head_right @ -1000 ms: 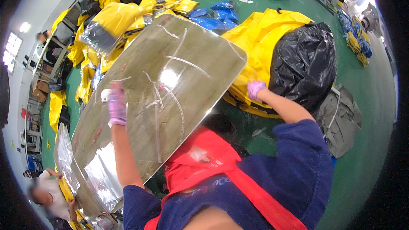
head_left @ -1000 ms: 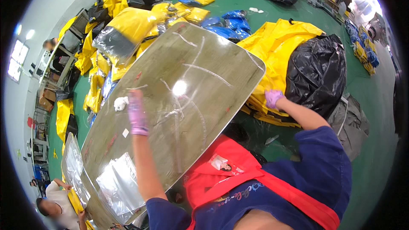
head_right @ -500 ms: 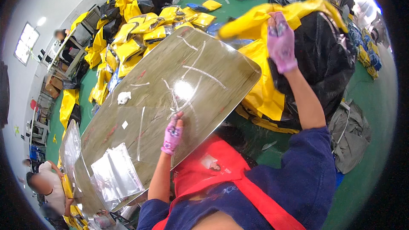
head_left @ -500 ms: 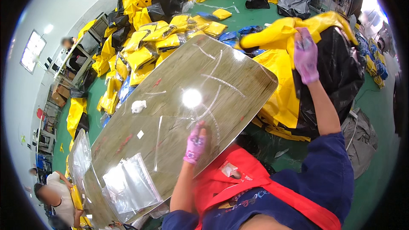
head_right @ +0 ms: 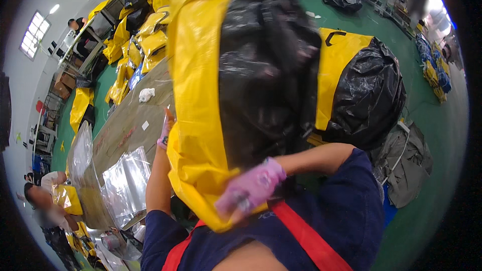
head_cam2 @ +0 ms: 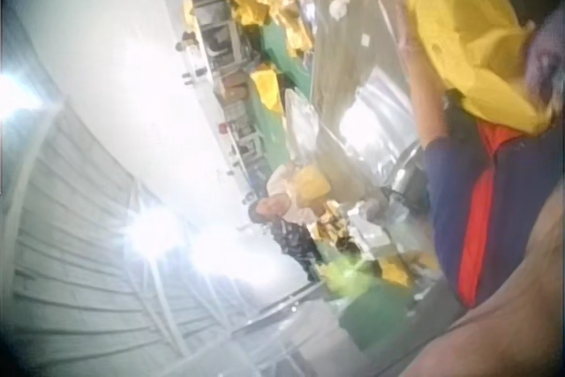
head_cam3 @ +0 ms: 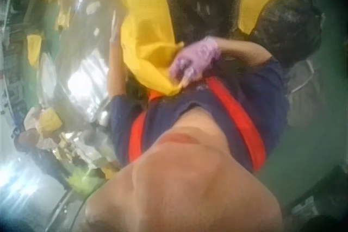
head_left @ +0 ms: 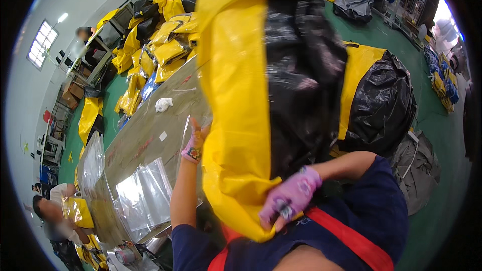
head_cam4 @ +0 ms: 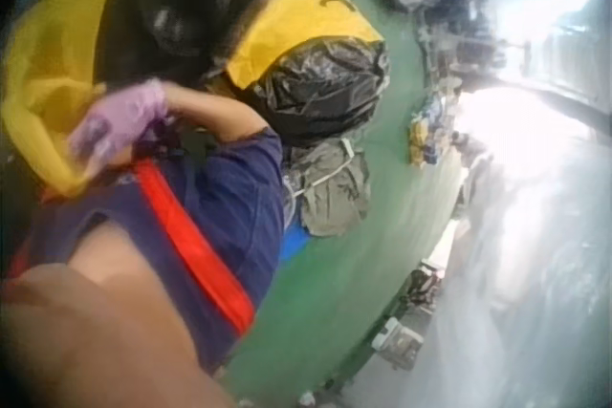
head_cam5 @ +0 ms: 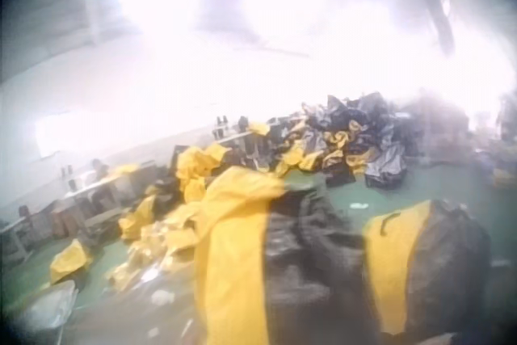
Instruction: The person folds a yellow and black waterproof bag on a table, then places it into a clear plastic bag. The person repeats this process with a blue and black bag and several other yellow and black bags.
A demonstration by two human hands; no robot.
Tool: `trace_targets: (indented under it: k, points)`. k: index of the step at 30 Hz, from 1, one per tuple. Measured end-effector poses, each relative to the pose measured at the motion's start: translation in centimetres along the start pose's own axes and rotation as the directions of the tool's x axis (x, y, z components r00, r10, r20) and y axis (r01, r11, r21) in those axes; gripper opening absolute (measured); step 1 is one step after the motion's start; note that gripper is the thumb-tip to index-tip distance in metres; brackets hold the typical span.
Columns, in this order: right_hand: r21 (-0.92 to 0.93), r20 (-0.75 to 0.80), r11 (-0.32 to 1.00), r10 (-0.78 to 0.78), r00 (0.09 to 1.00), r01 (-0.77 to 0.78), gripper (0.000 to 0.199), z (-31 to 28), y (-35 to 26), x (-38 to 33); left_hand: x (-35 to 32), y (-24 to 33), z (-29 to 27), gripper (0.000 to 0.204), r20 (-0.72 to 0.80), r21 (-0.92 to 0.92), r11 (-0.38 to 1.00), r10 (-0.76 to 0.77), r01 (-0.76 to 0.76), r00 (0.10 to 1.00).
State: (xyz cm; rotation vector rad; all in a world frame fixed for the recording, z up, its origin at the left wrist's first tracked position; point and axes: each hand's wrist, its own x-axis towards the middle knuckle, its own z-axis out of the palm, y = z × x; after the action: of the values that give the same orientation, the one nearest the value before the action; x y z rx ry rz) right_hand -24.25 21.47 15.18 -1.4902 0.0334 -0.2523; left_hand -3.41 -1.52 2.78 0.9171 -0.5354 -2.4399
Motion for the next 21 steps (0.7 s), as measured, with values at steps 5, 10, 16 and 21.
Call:
trace_targets:
  k: [5, 10, 16, 21]
  points:
    - [-0.724, -0.666, 0.207, -0.456, 0.590, -0.658, 0.036, -5.1, 2.5, -6.1, -8.8, 4.9, -7.6, 0.029, -0.195, 0.452, 0.749, 0.613, -0.485, 0.765]
    - [-0.271, -0.855, 0.321, 0.352, 0.380, -0.908, 0.040, -9.6, 6.0, -8.7, -17.3, 7.0, -10.1, 0.049, 0.147, 0.978, -0.078, 0.918, -0.195, 0.368]
    - [0.114, -0.771, 0.112, -0.617, -0.159, -0.987, 0.046, -23.1, 5.4, -9.0, -16.9, 2.9, -21.4, 0.041, -0.351, 0.105, 0.954, 0.300, -0.281, 0.887]
    - [0.078, -0.978, 0.219, -0.173, -0.117, -0.973, 0.044, -29.9, 10.4, -12.8, -15.4, 2.6, -21.2, 0.044, -0.473, 0.252, 0.873, 0.488, -0.418, 0.734]
